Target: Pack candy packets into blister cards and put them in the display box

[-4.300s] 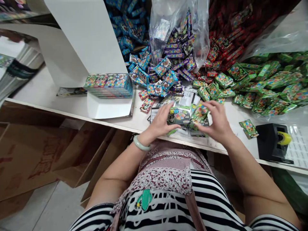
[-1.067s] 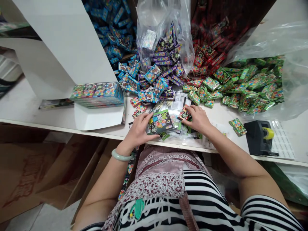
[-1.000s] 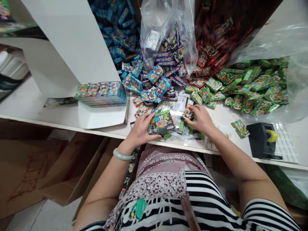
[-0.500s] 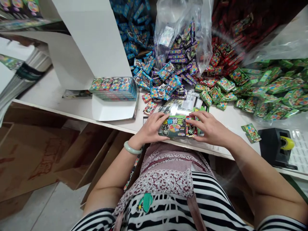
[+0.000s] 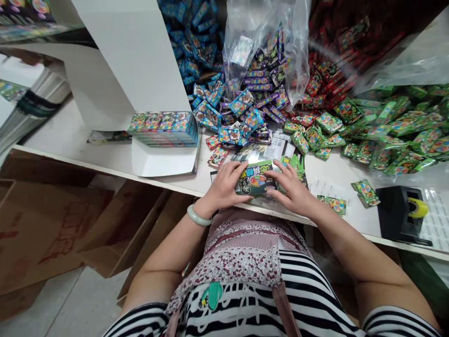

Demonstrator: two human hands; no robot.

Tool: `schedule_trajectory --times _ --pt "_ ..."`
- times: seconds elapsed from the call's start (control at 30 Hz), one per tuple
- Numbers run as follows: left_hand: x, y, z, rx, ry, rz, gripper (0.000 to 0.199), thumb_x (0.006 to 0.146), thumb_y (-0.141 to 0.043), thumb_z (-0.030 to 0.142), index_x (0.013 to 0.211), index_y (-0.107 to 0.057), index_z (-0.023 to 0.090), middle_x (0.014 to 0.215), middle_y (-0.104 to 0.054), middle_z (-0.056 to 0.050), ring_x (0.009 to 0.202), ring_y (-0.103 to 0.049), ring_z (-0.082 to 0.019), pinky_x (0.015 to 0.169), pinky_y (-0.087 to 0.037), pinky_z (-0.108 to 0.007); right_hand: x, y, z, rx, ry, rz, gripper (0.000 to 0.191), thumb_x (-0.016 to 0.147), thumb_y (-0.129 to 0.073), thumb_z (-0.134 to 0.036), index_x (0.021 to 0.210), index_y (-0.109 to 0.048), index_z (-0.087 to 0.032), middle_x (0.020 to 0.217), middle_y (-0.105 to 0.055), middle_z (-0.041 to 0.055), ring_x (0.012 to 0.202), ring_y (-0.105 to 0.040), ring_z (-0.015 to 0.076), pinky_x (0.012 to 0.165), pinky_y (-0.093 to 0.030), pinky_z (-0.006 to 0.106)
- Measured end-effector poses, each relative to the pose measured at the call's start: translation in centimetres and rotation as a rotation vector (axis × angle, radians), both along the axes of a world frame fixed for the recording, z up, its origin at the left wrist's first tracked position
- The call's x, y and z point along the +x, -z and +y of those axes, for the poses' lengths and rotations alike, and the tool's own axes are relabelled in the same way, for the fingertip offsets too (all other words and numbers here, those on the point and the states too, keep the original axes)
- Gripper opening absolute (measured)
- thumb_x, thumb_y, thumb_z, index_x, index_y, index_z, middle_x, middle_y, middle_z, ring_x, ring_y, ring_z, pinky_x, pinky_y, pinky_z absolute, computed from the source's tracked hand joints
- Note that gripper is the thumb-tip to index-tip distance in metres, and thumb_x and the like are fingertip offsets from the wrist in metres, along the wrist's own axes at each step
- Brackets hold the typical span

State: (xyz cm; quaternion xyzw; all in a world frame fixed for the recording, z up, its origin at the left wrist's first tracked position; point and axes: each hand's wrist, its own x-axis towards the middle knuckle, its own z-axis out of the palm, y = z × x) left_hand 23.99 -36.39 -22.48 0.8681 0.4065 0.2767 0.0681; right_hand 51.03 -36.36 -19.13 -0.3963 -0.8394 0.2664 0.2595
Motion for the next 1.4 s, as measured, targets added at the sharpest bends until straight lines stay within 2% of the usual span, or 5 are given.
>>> schedule_trajectory --times 0.33,0.6,0.8,1.0,1.4 --pt "-1.6 0.2 0.4 0.002 -0.110 0.013 0.105 0.073 -0.077 0.059 0.156 -0.025 0.021 0.133 -0.049 -0.018 0.124 -0.051 -0.036 0.105 -0.046 -0.053 3.7 0.5 12.0 0.201 0.381 -0.059 0.027 0.090 -0.058 -0.032 0.111 -0.071 -0.020 0.116 -0.073 0.0114 0.113 -0.064 0.0302 0.102 -0.046 0.048" --pt "-2.1 -0.2 0.2 -0.049 -0.128 0.013 0.102 0.077 -0.075 0.059 0.157 -0.024 0.022 0.135 -0.048 -0.018 0.125 -0.051 -0.036 0.105 -0.047 -0.053 -2.1 0.6 21.7 0.019 0.495 -0.362 0.038 0.087 -0.064 -0.033 0.121 -0.068 -0.017 0.118 -0.072 0.0154 0.106 -0.065 0.0330 0.089 -0.049 0.041" --pt "-3.5 0.4 0.6 -0.026 -0.156 -0.038 0.104 0.074 -0.074 0.064 0.156 -0.026 0.022 0.132 -0.051 -0.017 0.121 -0.054 -0.035 0.103 -0.050 -0.053 -0.4 0.7 19.9 0.033 0.621 0.149 0.018 0.087 -0.060 -0.036 0.091 -0.067 -0.020 0.091 -0.071 0.0065 0.086 -0.064 0.0224 0.081 -0.050 0.036" --pt "-3.9 0.6 0.9 0.001 -0.166 -0.060 0.102 0.074 -0.072 0.068 0.155 -0.028 0.025 0.130 -0.051 -0.016 0.119 -0.055 -0.035 0.102 -0.050 -0.054 2.5 -0.7 13.5 -0.607 0.484 0.759 0.045 0.063 -0.081 -0.059 0.079 -0.058 -0.023 0.066 -0.058 -0.0043 0.057 -0.055 0.0102 0.055 -0.048 0.024" --pt "-4.1 -0.4 -0.7 -0.030 -0.182 -0.024 0.103 0.073 -0.074 0.067 0.155 -0.028 0.027 0.129 -0.050 -0.015 0.120 -0.055 -0.035 0.103 -0.050 -0.055 3.4 0.6 7.1 -0.656 0.460 0.630 0.050 0.063 -0.080 -0.053 0.099 -0.059 -0.025 0.073 -0.061 -0.0053 0.057 -0.054 0.0105 0.055 -0.047 0.025"
